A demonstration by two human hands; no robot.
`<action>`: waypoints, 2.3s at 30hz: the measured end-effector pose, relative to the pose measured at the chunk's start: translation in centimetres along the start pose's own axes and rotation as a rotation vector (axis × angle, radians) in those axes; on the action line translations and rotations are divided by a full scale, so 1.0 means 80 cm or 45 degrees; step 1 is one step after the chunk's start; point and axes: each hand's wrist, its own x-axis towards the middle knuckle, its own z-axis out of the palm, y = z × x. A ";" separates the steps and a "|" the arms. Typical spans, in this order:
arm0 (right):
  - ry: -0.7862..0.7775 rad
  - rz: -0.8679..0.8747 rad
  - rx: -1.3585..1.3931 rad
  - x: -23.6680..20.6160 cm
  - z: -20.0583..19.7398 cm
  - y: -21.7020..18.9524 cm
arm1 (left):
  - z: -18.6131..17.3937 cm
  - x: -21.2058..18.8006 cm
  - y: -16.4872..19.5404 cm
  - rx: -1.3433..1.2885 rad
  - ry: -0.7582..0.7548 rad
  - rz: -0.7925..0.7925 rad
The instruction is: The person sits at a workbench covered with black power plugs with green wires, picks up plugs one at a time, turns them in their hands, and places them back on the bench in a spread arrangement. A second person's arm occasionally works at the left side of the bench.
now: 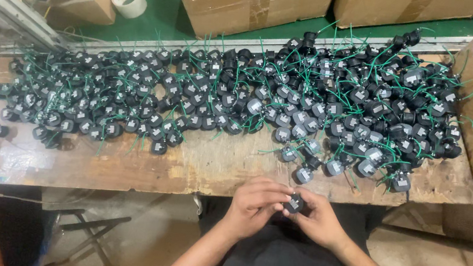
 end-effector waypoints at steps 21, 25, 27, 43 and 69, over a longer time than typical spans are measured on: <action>0.166 -0.646 -0.480 -0.001 0.022 -0.056 | -0.009 0.028 -0.081 0.247 0.355 -0.969; 0.088 -0.606 -0.372 -0.007 0.029 -0.051 | 0.004 0.042 -0.088 0.350 0.314 -0.730; 0.090 -0.626 -0.430 -0.008 0.024 -0.047 | 0.010 0.042 -0.092 0.202 0.390 -0.585; 0.023 0.060 0.215 0.004 0.028 -0.002 | 0.048 -0.001 -0.044 -0.730 0.337 -0.748; 0.080 -0.391 -0.076 -0.005 0.026 -0.031 | 0.011 0.075 -0.070 0.753 0.048 0.016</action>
